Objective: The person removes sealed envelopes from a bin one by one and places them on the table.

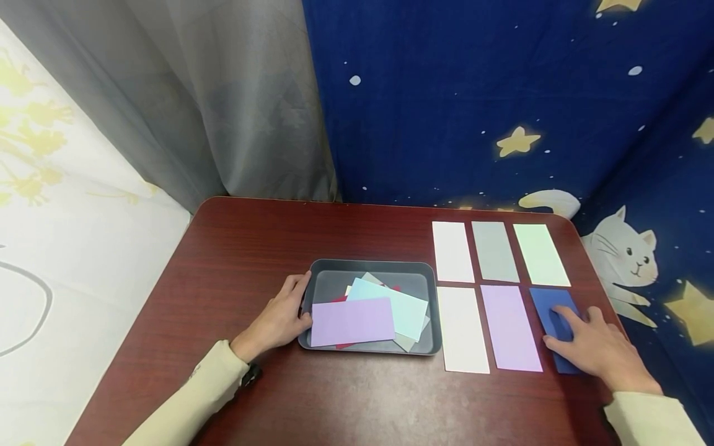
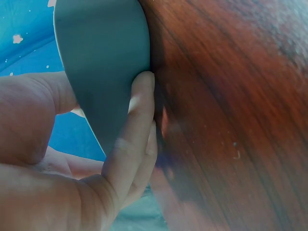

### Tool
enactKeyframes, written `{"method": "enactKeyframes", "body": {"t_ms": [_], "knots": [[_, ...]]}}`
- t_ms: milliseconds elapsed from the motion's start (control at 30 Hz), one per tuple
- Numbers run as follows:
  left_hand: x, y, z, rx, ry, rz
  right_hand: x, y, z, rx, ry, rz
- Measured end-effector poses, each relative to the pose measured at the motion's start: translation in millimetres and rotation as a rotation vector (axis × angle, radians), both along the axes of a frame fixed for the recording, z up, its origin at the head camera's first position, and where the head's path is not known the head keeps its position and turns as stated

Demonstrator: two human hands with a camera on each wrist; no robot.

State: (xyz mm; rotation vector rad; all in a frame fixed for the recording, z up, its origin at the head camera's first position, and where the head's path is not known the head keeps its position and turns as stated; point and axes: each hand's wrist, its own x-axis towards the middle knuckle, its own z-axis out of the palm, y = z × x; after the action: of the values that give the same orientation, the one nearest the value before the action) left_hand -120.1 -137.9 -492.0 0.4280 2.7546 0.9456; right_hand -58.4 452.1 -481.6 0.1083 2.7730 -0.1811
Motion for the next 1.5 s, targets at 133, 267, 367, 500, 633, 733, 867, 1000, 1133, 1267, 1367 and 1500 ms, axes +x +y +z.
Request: {"method": "enactKeyframes", "body": {"t_ms": [133,267,367,500,633,733,867,1000,1133,1267,1367,1500], "knots": [[0.2,0.3,-0.2,0.002,0.001,0.001,0.2,2.5,-3.3,-0.002,-0.003,-0.002],[0.4,0.4,-0.2,-0.002,0.002,0.002,0.1,3.3,-4.9,-0.004,-0.005,-0.003],[0.2,0.3,-0.4,-0.003,0.001,0.001,-0.2,3.0,-5.0,-0.008,-0.001,0.003],[-0.2,0.2,-0.6,-0.006,0.001,0.001,-1.0,2.9,-5.9,-0.014,0.003,0.009],[0.0,0.1,-0.4,-0.006,0.004,-0.001,-2.2,3.6,-7.6,-0.014,0.004,0.006],[0.0,0.2,-0.2,-0.005,0.004,-0.003,-2.0,3.2,-7.6,-0.011,-0.005,-0.006],[-0.2,0.6,0.4,-0.003,-0.005,-0.004,-1.5,-0.6,-2.6,0.019,-0.002,-0.038],[-0.7,0.5,1.1,-0.001,-0.016,-0.001,-4.9,-11.7,7.7,0.048,0.066,-0.050],[-1.4,0.3,1.1,-0.006,-0.014,0.001,-10.9,-30.3,18.8,0.037,0.138,-0.012],[-1.1,0.7,1.1,-0.008,-0.017,0.001,-16.0,-55.7,27.4,0.019,0.200,0.063],[-0.3,0.9,1.0,-0.010,-0.028,0.003,-19.7,-79.6,29.8,0.005,0.254,0.127],[0.2,1.0,0.7,-0.017,-0.038,0.008,-25.8,-114.3,32.1,-0.028,0.294,0.184]]}}
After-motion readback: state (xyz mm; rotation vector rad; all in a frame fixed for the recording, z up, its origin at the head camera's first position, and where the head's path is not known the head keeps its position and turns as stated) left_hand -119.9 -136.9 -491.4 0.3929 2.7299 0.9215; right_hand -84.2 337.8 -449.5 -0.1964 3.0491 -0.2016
